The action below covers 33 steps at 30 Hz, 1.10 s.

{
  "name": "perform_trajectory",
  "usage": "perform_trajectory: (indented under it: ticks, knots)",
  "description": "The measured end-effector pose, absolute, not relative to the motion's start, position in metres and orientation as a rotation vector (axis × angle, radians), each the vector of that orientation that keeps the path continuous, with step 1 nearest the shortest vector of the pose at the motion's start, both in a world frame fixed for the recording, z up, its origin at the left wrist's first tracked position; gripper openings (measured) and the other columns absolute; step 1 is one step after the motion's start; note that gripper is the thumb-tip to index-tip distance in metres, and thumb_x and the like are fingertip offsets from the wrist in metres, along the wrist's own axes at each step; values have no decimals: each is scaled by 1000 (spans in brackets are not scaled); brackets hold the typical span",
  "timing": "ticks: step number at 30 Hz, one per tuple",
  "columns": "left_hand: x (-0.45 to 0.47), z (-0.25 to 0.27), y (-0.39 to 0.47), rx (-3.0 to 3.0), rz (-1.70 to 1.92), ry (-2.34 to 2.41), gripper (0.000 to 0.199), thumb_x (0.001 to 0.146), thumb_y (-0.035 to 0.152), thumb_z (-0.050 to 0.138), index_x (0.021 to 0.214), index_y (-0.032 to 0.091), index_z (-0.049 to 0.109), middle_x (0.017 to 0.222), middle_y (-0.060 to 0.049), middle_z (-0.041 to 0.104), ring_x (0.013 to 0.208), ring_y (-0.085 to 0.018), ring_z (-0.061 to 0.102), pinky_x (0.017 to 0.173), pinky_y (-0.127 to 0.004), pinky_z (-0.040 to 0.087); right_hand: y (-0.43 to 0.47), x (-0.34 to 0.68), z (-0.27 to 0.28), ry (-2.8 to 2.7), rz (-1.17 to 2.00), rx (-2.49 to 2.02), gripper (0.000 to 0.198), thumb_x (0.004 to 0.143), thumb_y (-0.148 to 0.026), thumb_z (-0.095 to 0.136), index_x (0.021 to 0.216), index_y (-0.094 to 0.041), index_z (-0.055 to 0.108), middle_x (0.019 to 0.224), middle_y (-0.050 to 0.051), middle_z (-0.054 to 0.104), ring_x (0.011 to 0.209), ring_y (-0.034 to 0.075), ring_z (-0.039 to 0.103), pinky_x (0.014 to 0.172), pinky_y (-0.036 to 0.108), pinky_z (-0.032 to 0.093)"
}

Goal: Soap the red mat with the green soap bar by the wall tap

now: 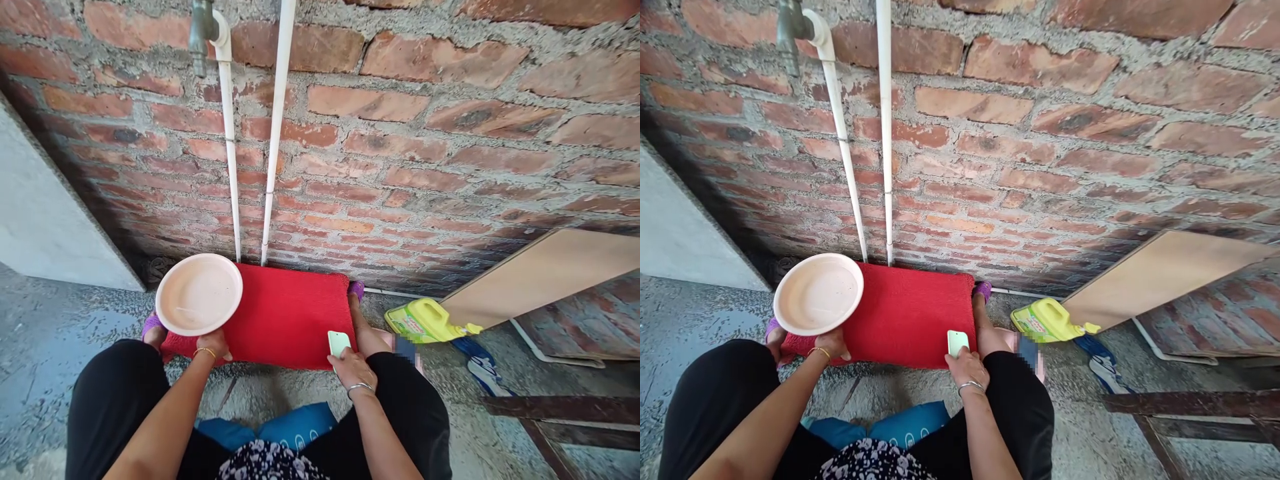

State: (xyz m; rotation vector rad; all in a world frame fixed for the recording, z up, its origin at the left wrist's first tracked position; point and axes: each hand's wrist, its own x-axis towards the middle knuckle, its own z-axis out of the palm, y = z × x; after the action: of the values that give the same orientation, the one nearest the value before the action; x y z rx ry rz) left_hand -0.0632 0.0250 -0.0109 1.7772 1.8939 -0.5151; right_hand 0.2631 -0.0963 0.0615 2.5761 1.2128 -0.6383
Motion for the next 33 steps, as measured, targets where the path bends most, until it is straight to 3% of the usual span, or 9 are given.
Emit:
perform_trajectory:
  ticks: [7, 11, 16, 20, 25, 33]
  knots:
    - [-63, -2, 23, 1854, -633, 1841, 79, 43, 33, 82, 117, 16, 62, 126, -17, 63, 119, -32, 57, 97, -36, 49, -89, 186, 47, 1625, -726, 2369, 29, 79, -40, 58, 100, -20, 65, 105, 12, 63, 100, 24, 63, 83, 32, 45]
    - [-61, 1, 23, 1814, -639, 1845, 78, 44, 32, 82, 117, 16, 61, 127, -17, 62, 119, -33, 57, 95, -37, 51, -92, 213, 52, 1457, -758, 2396, 33, 77, -34, 58, 105, -17, 64, 107, 15, 62, 104, 26, 62, 85, 34, 45]
    - [-59, 1, 24, 1750, -634, 1832, 74, 45, 29, 82, 116, 18, 62, 122, -14, 66, 115, -32, 60, 95, -40, 51, -90, 254, 63, 1264, -776, 2493, 31, 83, -43, 51, 98, -18, 63, 102, 13, 62, 93, 24, 65, 78, 32, 45]
    - [-61, 4, 24, 1767, -596, 1837, 78, 45, 31, 83, 118, 19, 61, 127, -14, 63, 118, -32, 58, 96, -39, 51, -74, 198, 57, 1532, -768, 2392, 30, 81, -47, 54, 95, -22, 62, 99, 8, 62, 90, 21, 65, 72, 28, 44]
    - [-62, 7, 21, 1758, -590, 1838, 86, 42, 34, 85, 123, 19, 58, 131, -15, 60, 121, -31, 56, 98, -37, 50, -52, 99, 48, 1892, -819, 2123, 30, 79, -43, 59, 99, -22, 64, 106, 9, 63, 92, 22, 64, 72, 27, 43]
    - [-60, 6, 25, 1719, -633, 1803, 73, 44, 32, 85, 113, 20, 64, 123, -14, 65, 115, -32, 60, 93, -38, 52, -40, 124, 41, 1765, -723, 2189, 35, 78, -44, 59, 103, -20, 64, 104, 12, 63, 93, 23, 65, 73, 29, 44]
